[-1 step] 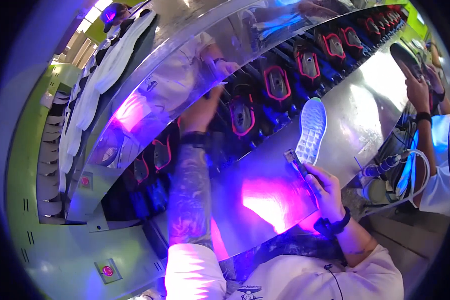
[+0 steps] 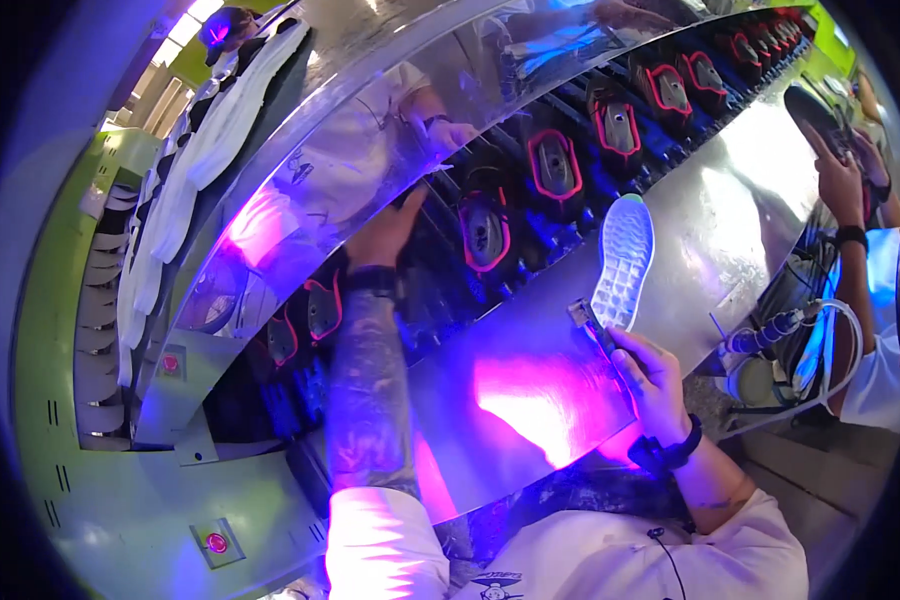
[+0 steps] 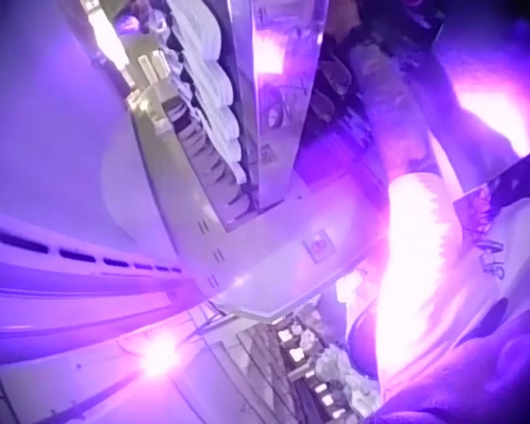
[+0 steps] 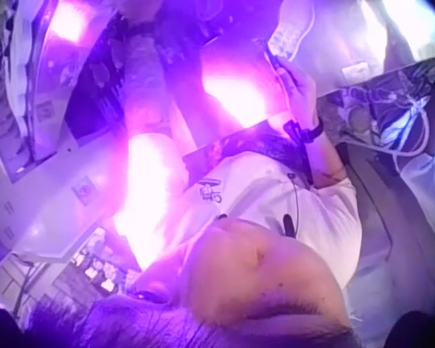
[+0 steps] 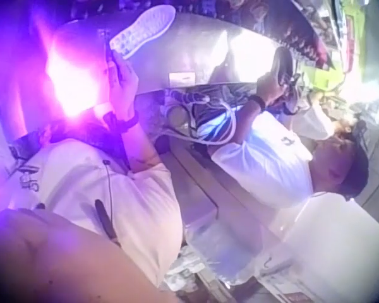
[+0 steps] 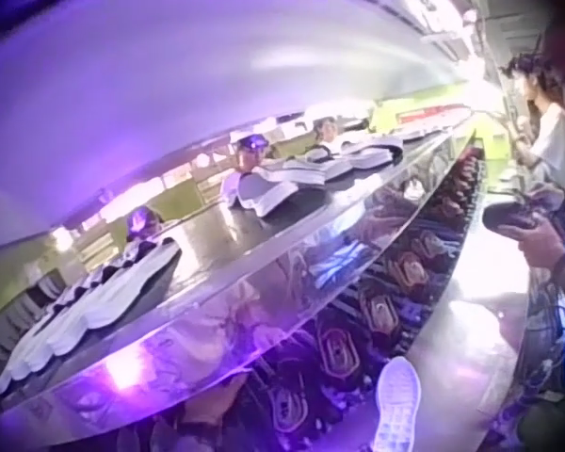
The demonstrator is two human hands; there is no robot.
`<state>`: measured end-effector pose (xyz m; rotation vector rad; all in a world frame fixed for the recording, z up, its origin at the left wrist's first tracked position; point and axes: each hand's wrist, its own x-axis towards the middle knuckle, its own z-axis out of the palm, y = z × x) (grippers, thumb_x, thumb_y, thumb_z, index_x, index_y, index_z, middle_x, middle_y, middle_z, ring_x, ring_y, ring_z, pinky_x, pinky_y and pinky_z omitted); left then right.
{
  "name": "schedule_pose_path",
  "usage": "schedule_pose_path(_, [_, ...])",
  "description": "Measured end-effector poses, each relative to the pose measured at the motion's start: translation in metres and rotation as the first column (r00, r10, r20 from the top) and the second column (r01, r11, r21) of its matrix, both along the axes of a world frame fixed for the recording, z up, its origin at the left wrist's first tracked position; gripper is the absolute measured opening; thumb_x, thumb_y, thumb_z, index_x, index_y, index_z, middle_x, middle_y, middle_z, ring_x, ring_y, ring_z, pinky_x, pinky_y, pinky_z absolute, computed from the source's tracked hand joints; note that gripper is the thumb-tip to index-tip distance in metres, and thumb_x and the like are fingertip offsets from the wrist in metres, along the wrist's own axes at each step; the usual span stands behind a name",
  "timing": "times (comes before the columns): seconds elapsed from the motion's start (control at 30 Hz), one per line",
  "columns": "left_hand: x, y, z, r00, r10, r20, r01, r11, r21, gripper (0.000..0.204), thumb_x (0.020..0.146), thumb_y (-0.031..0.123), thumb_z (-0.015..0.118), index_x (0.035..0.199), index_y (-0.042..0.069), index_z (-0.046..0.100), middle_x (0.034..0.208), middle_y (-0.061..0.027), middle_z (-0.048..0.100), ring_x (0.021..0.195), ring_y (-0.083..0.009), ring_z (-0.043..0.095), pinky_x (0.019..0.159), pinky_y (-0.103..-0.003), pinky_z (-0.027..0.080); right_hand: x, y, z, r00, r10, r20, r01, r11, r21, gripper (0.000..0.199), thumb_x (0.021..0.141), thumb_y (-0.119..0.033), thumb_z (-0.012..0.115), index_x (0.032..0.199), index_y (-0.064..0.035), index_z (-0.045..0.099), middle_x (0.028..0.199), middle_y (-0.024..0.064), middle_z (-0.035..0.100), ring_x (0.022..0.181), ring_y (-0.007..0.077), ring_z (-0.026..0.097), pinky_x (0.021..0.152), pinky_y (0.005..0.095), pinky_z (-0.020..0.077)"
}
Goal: The worker is using a brush to apply glue or primer to the upper and sole junction of a black shoe on an assembly line.
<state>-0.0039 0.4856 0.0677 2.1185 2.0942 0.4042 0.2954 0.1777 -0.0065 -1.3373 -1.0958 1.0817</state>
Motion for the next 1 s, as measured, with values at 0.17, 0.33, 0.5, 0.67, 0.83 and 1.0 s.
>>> schedule_pose_path(0.17, [-0.072,-0.008,-0.042,0.975,-0.203,-0.089,0.213,0.969,0.125,0.076,0.078,0.045,0.079,0.144,0.015,0.058,0.121,-0.0230,0.072,0.114,-0.0436,0.068,0.096,-0.051,0.054,-0.003,0.012,-0.012,0.995,0.018,0.098,-0.031,0.990,0.134,0.031,0.101,-0.014,0.067,0.128,0.0001,0.070,0.097,0.0091,0.071,0.085,0.0160,0.070,0.076,0.0299,0.0542])
schedule_pose_path(0.33, [0.011,-0.040,-0.015,0.977,-0.117,-0.177,0.091,0.984,-0.153,0.078,0.081,0.047,0.078,0.146,0.010,0.055,0.120,-0.0243,0.071,0.114,-0.0434,0.068,0.096,-0.051,0.055,0.001,0.006,0.001,1.000,0.008,-0.013,-0.008,1.000,-0.016,0.031,0.102,-0.013,0.065,0.129,0.0023,0.069,0.098,0.0102,0.070,0.081,0.0176,0.070,0.075,0.0318,0.0548])
schedule_pose_path(0.5, [-0.056,0.008,0.000,0.960,-0.219,-0.173,0.225,0.974,0.014,0.077,0.082,0.050,0.078,0.142,0.007,0.056,0.116,-0.0231,0.071,0.111,-0.0428,0.068,0.095,-0.051,0.055,-0.008,0.010,-0.003,0.999,0.016,0.045,-0.017,1.000,0.022,0.033,0.101,-0.014,0.066,0.128,0.0054,0.067,0.104,0.0110,0.071,0.093,0.0170,0.067,0.082,0.0307,0.0523])
schedule_pose_path(0.67, [-0.085,0.012,-0.021,0.913,-0.345,-0.219,0.399,0.867,0.297,0.074,0.082,0.052,0.077,0.137,0.006,0.057,0.110,-0.0210,0.072,0.108,-0.0420,0.069,0.092,-0.050,0.055,-0.009,0.005,0.003,1.000,-0.007,-0.031,0.006,0.999,-0.035,0.036,0.102,-0.017,0.066,0.127,0.0096,0.066,0.107,0.0110,0.071,0.097,0.0154,0.065,0.086,0.0299,0.0513])
schedule_pose_path(0.83, [-0.099,-0.029,-0.019,0.852,-0.422,-0.309,0.523,0.710,0.472,0.073,0.083,0.053,0.077,0.133,0.004,0.059,0.105,-0.0193,0.072,0.105,-0.0412,0.069,0.090,-0.050,0.055,-0.012,0.003,0.000,0.997,0.035,-0.075,-0.041,0.996,-0.077,0.037,0.102,-0.015,0.065,0.132,0.0088,0.064,0.113,0.0113,0.072,0.100,0.0153,0.066,0.089,0.0307,0.0524])
schedule_pose_path(1.0, [-0.079,-0.199,0.043,0.991,-0.041,-0.127,0.079,0.945,0.318,0.077,0.080,0.045,0.084,0.131,-0.002,0.051,0.125,-0.0166,0.065,0.114,-0.0313,0.066,0.094,-0.051,0.052,-0.006,-0.007,-0.003,0.995,0.029,-0.100,-0.042,0.991,-0.126,0.036,0.101,-0.012,0.066,0.131,0.0070,0.065,0.116,0.0121,0.072,0.105,0.0174,0.067,0.092,0.0325,0.0533])
